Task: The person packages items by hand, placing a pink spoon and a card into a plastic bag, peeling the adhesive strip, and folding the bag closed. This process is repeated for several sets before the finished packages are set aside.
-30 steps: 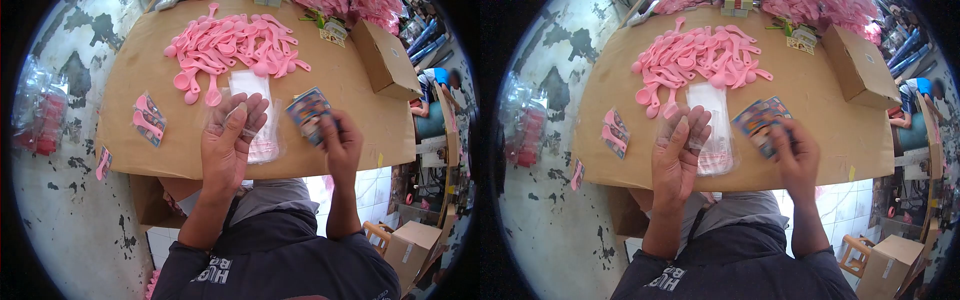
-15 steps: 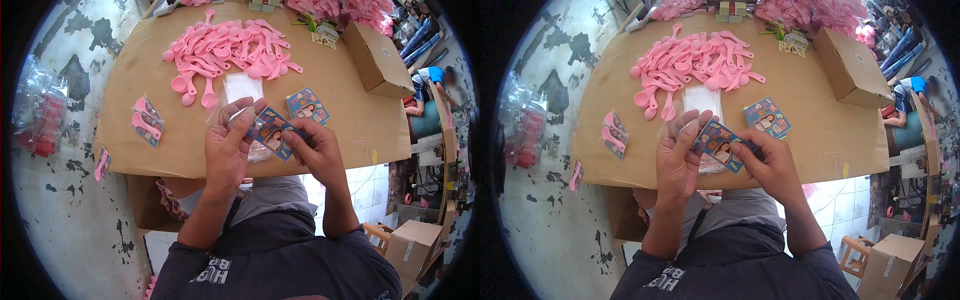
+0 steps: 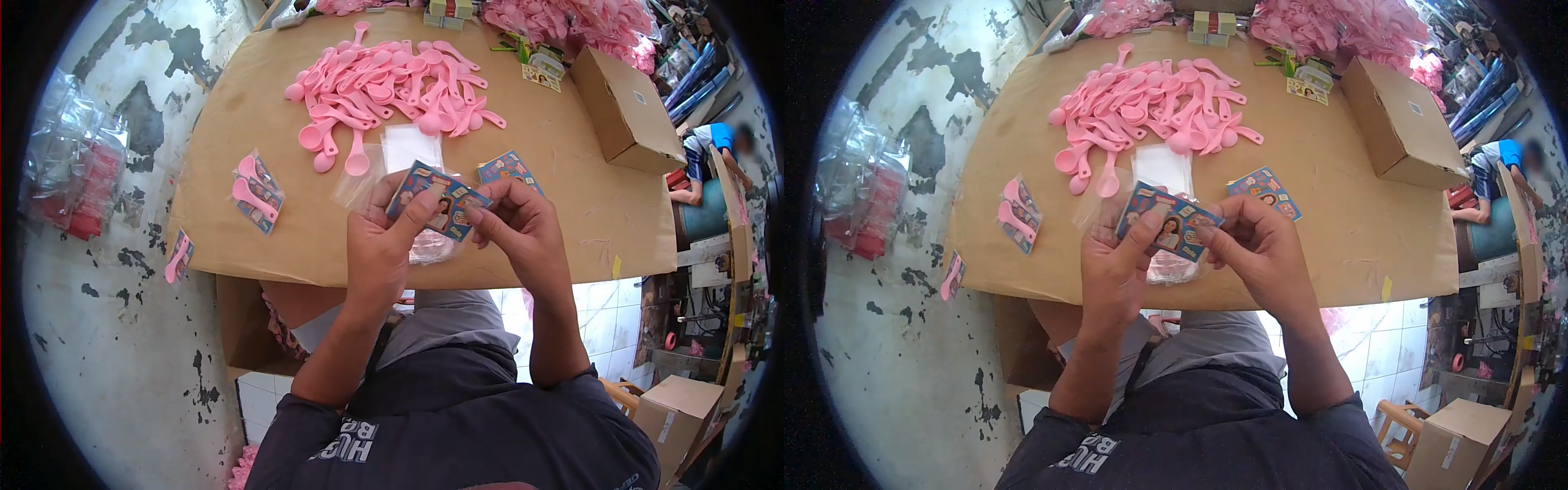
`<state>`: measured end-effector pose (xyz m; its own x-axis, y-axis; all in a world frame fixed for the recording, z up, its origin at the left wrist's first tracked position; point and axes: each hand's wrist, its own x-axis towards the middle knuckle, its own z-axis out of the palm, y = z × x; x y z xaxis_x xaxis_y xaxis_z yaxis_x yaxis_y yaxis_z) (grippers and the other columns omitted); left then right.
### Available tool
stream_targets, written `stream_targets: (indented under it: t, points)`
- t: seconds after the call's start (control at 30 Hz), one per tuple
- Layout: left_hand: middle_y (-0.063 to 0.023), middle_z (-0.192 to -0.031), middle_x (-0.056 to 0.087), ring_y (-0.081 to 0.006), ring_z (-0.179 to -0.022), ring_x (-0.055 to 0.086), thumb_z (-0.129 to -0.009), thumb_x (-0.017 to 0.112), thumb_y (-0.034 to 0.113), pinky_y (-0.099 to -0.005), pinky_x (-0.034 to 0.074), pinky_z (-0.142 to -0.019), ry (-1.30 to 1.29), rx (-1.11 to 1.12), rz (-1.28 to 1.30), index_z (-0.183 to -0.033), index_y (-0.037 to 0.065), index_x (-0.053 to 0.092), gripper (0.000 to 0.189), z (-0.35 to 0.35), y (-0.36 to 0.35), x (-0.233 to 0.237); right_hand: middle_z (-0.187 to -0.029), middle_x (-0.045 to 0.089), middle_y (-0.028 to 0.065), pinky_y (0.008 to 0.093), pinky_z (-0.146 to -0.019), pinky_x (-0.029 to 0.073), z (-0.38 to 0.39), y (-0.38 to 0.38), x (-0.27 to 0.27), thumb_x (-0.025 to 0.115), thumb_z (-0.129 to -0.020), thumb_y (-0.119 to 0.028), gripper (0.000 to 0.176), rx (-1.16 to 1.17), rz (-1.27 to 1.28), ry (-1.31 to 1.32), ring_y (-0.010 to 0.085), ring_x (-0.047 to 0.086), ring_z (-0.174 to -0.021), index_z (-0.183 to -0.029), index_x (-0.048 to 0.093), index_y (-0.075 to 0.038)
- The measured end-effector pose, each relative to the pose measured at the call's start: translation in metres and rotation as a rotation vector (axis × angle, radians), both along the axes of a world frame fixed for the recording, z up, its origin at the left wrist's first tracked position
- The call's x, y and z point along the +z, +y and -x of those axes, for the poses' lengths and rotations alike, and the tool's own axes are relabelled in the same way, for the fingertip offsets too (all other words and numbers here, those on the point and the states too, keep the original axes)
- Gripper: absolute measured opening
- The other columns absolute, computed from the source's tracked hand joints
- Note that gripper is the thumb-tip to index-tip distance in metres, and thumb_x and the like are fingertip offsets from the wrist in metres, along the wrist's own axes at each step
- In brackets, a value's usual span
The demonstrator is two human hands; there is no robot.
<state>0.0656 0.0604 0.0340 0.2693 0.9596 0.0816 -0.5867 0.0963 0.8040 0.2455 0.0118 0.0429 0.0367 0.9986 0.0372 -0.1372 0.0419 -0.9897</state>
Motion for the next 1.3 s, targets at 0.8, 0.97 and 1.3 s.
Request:
stream_targets:
  t: [0.8, 0.97, 1.3]
  points:
    - [-0.0140, -0.110, 0.067, -0.0185, -0.094, 0.069, -0.106, 0.054, 0.008, -0.0384, 0.061, -0.089, -0.501, -0.085, -0.092, -0.158, 0.013, 0.031, 0.057, -0.001, 0.001, 0.001, -0.079, 0.062, -0.0033, 0.0203, -0.058, 0.044, 0.068, 0.000, -0.012, 0.077, -0.092, -0.007, 0.018, -0.193, 0.050, 0.087, 0.0020, 0.056, -0.070, -0.089, 0.059, -0.007]
    - [-0.0077, -0.099, 0.065, -0.0141, -0.087, 0.066, -0.106, 0.057, 0.011, -0.0338, 0.060, -0.082, -0.519, -0.103, -0.072, -0.157, 0.010, 0.034, 0.056, 0.002, -0.005, 0.006, -0.086, 0.057, -0.0035, 0.0220, -0.061, 0.043, 0.072, 0.007, -0.033, 0.081, -0.086, -0.004, 0.028, -0.244, -0.115, 0.021, 0.0031, 0.052, -0.076, -0.104, 0.059, -0.006]
    - [-0.0013, -0.089, 0.060, -0.0111, -0.081, 0.060, -0.106, 0.062, 0.022, -0.0307, 0.056, -0.088, -0.540, 0.097, 0.191, -0.136, 0.005, 0.054, 0.036, 0.049, 0.025, -0.017, -0.086, 0.067, 0.0086, 0.0353, -0.062, 0.049, 0.036, 0.020, 0.020, 0.082, -0.075, -0.004, 0.018, -0.075, -0.953, -1.032, 0.0249, 0.063, -0.074, -0.089, 0.070, -0.005]
